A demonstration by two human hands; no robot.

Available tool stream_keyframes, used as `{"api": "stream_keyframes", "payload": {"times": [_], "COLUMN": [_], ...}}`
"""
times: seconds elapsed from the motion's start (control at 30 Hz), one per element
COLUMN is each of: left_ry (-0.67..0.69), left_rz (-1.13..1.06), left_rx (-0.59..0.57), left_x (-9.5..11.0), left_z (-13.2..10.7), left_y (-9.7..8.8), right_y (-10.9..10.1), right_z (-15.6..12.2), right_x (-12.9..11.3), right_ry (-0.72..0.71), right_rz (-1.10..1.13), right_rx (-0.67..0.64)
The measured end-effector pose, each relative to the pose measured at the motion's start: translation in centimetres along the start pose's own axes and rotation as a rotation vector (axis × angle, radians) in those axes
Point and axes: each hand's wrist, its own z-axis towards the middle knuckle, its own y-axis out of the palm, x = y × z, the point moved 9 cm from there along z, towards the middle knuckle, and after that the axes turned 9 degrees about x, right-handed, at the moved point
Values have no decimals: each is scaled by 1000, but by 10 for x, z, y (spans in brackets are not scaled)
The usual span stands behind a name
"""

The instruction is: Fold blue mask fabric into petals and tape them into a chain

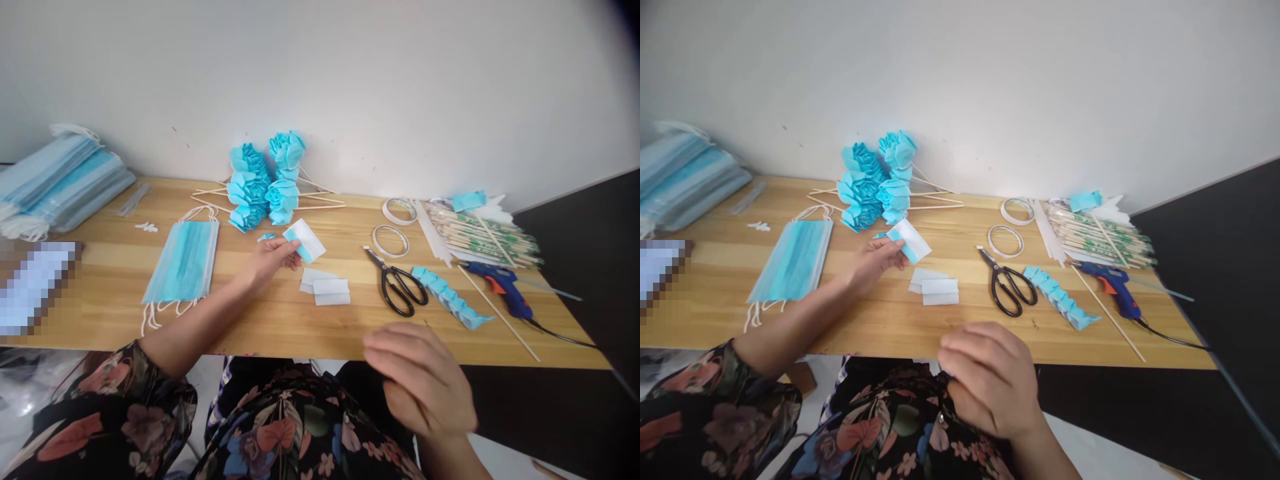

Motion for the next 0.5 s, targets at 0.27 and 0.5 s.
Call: {"api": "stream_keyframes", "payload": {"times": [0.27, 0.5], "left_ry": [-31, -25], "left_rz": [-17, -46], "left_rx": [-13, 7], "left_x": [0, -2], "left_z": [-3, 0], "left_y": [3, -2], "right_y": [42, 52], "right_z": [48, 30], "right_x": [58, 68], "right_ry": [271, 285], "right_rz": [-23, -9], "right_rx": [129, 46]}}
